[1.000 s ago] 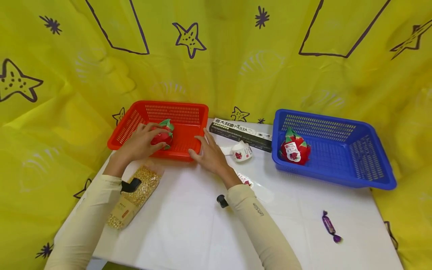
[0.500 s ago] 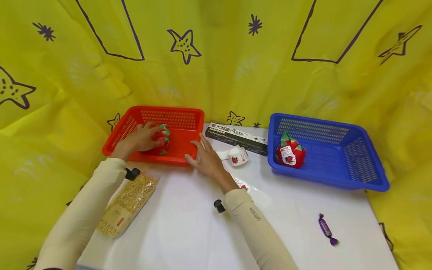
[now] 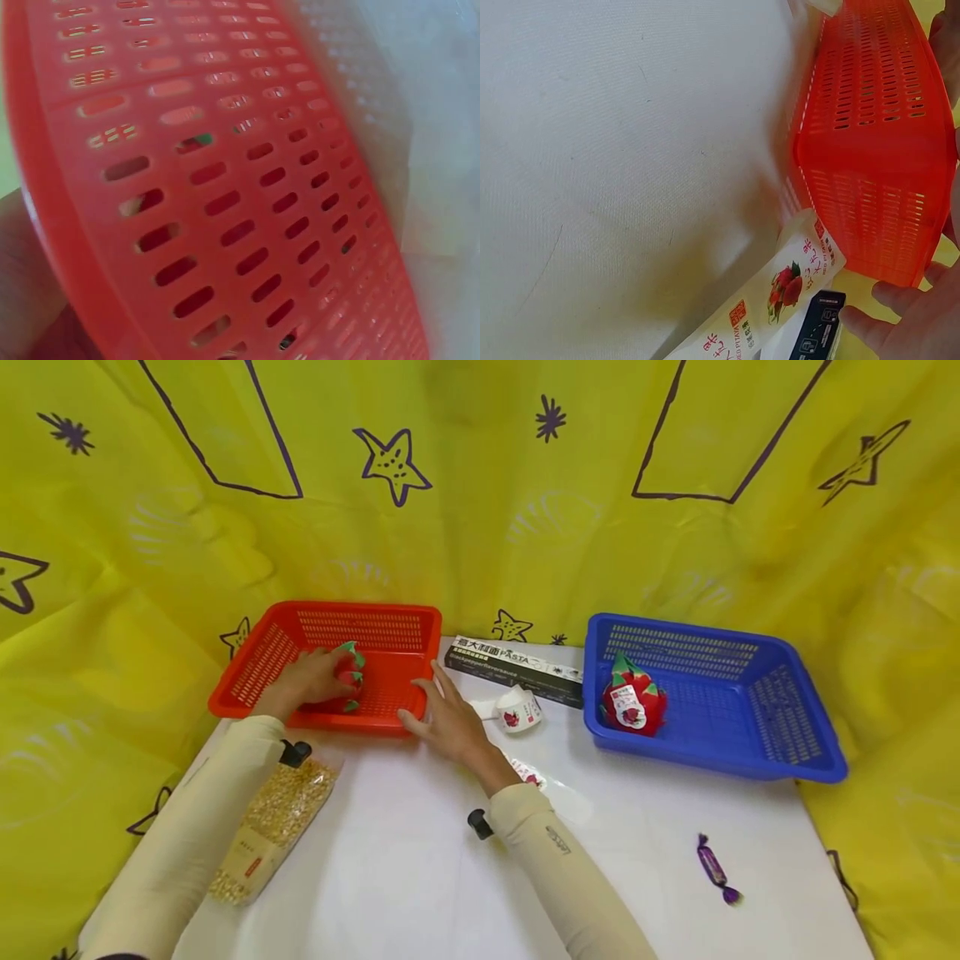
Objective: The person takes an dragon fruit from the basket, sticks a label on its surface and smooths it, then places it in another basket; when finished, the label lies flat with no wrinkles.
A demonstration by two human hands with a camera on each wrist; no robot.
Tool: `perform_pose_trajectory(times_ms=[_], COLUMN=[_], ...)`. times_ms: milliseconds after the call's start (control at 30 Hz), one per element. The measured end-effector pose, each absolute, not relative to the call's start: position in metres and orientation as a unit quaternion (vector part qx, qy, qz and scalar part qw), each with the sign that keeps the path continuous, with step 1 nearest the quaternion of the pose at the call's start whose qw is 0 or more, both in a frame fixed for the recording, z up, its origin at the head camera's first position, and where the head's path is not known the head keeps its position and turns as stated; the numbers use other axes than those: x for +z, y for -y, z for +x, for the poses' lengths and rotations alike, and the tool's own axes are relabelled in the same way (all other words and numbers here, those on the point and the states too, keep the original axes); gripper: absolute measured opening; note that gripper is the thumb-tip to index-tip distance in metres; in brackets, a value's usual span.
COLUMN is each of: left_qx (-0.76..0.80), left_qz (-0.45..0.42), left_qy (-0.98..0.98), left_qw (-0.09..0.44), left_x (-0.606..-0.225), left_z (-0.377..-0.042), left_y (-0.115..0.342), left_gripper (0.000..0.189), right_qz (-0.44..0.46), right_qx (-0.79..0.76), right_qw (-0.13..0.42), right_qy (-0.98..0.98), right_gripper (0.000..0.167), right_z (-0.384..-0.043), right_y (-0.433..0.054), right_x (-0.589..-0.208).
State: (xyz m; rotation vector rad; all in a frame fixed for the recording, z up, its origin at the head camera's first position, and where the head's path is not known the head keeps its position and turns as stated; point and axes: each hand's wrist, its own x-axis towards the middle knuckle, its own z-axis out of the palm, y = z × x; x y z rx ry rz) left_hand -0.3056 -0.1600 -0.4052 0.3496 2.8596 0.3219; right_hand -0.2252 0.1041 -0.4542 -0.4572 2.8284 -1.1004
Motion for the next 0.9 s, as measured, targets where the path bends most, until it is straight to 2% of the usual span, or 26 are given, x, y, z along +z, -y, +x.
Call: perform_pose_trajectory(times_ms=[400,600,900], left_qx=[0.145,0.166,0.202], left_qz=[0.128,0.113,0.086], left_qy=[-0.979,-0.978,-0.976], left_qw=[0.071,0.057,-0.005], left_x=[-0.411,-0.411,-0.390], left_z=[-0.304,-0.297,-0.284], left_y=[0.166,0.163,0.148], left_gripper=[0.038,0.040,0.043], right_qz=[-0.151,-0.161,-0.185], right_qx=[-0.339,-0.332,-0.338], right_qw=[0.034,0.038,0.024], right_qy=[-0.928,-0.929,-0.922], right_gripper=[0.066,0.068,0.066], right_z=[-0.225,-0.221,-0.214], right_y=[-0.104,-0.107,-0.116], right_x=[-0.452,-0.452,-0.448])
